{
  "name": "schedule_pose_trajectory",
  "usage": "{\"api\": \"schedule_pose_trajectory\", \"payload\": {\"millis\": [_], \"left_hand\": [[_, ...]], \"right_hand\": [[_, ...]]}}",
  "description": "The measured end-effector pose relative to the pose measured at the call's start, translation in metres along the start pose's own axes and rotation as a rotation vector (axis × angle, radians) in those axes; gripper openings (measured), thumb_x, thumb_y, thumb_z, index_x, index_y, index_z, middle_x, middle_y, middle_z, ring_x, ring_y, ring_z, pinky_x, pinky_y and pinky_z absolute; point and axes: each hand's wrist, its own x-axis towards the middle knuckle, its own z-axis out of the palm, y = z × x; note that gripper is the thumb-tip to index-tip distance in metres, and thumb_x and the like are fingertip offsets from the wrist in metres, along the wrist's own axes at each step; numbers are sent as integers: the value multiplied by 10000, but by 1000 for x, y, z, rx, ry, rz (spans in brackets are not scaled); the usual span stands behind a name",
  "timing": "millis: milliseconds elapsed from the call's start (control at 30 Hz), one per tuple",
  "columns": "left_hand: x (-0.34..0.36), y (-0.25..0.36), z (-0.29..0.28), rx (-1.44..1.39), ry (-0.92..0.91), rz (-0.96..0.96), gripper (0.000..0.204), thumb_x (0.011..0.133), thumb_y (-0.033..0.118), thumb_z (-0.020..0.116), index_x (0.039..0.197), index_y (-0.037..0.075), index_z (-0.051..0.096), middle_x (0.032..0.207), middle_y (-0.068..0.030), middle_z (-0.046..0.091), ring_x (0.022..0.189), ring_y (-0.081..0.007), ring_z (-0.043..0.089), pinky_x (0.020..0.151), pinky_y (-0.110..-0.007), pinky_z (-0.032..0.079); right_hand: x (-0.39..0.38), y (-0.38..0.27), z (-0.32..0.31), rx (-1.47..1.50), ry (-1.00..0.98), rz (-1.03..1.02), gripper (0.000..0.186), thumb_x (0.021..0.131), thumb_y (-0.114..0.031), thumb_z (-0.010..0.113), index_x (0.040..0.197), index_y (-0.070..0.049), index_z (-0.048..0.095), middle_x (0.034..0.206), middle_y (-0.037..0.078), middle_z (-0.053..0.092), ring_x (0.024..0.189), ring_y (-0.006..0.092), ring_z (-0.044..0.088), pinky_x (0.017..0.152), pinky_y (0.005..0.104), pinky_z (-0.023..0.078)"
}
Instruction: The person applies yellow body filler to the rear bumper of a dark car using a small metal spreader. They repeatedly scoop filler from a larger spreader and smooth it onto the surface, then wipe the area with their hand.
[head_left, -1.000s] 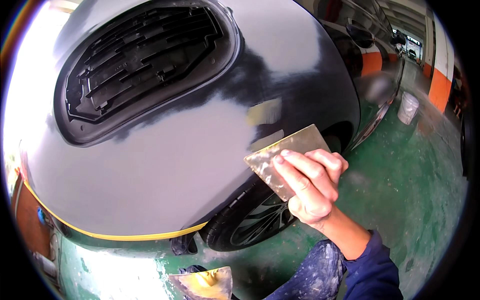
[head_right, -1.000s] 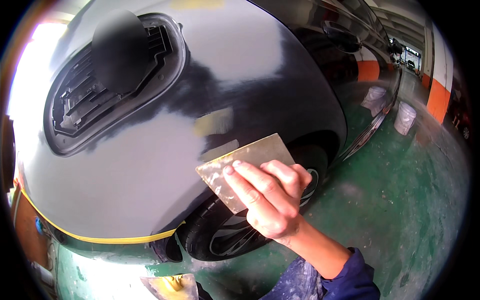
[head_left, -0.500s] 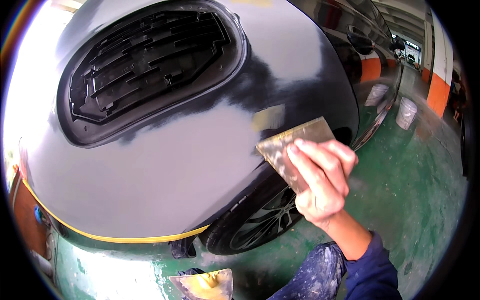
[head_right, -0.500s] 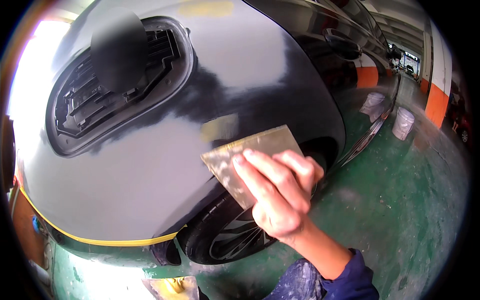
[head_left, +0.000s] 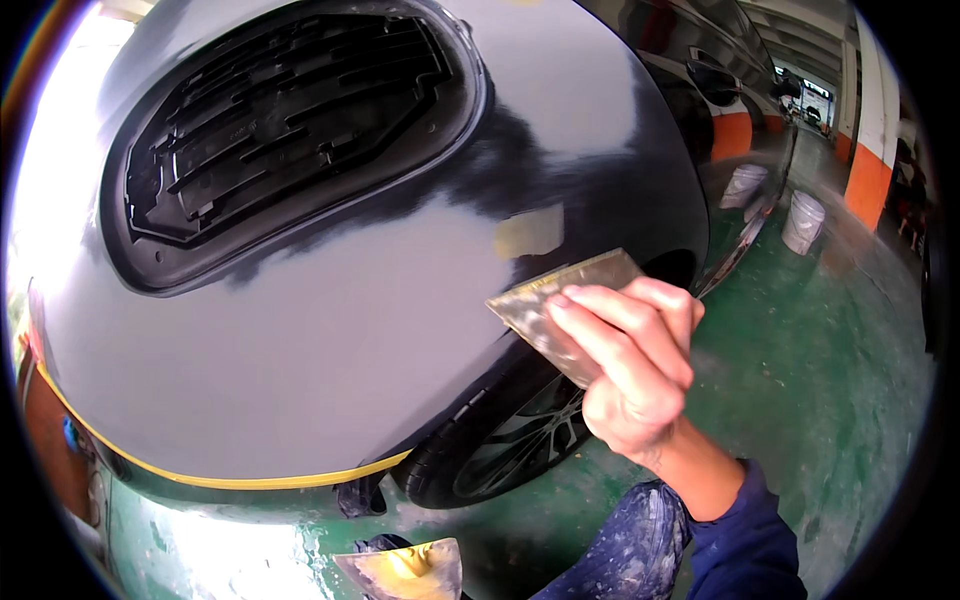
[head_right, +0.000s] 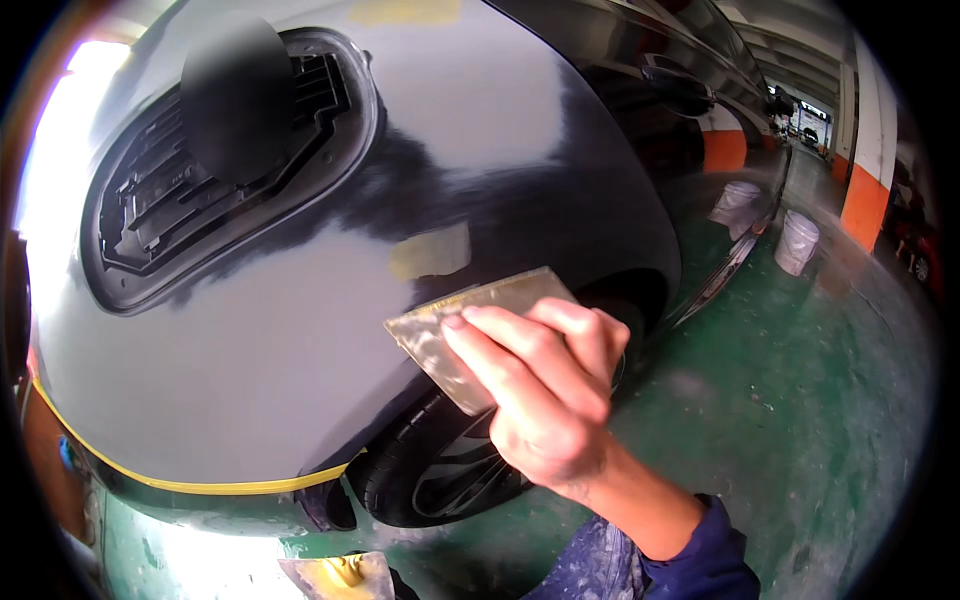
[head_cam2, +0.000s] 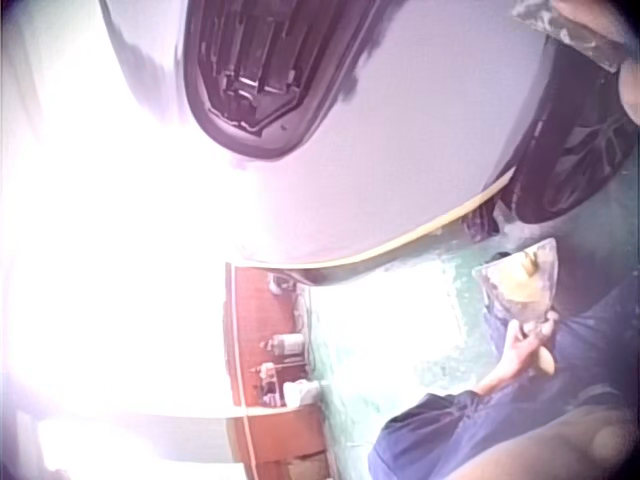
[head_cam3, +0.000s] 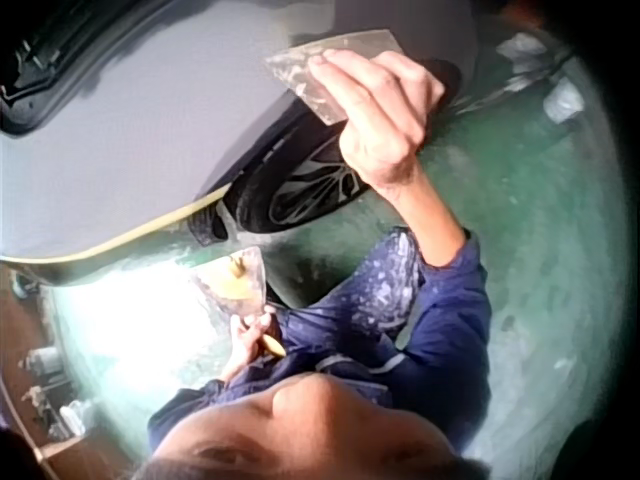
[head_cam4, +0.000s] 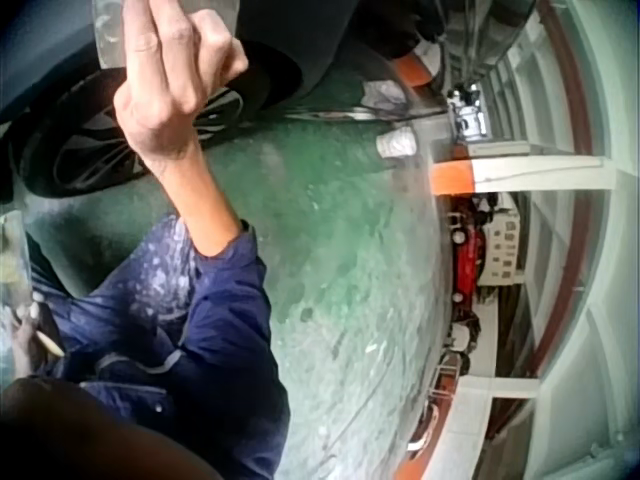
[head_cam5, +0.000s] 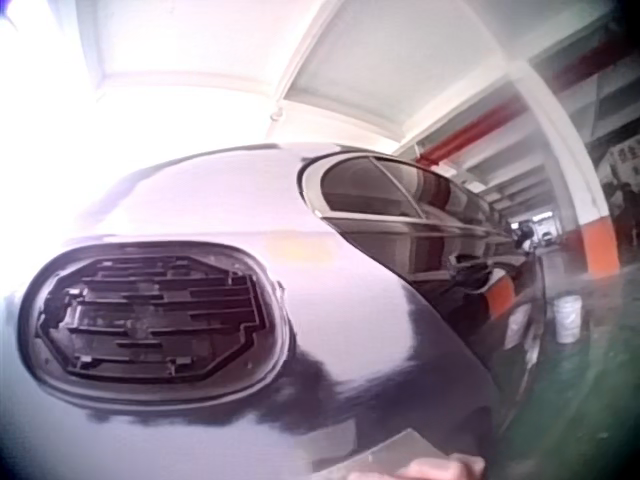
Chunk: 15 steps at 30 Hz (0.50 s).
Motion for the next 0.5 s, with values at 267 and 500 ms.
{"api": "schedule_pose_trajectory", "payload": {"millis": [267, 500], "left_hand": [[5, 0, 7, 66, 27, -41, 210, 863, -22, 676, 1047, -88, 599, 748, -72, 609, 620, -153, 558, 564, -286, 475], [11, -24, -16, 104, 44, -2, 217, 847, -52, 655, 1056, -70, 601, 755, -72, 616, 627, -149, 571, 565, -268, 474]], "right_hand": [[-68, 11, -37, 434, 319, 654, 286, 1012, -110, 487, 1184, 94, 592, 1209, 162, 595, 954, 138, 547, 845, 274, 444], [-89, 41, -30, 477, -8, 365, 191, 870, -141, 579, 824, 40, 618, 1398, 355, 469, 807, 185, 531, 738, 301, 463]]}}
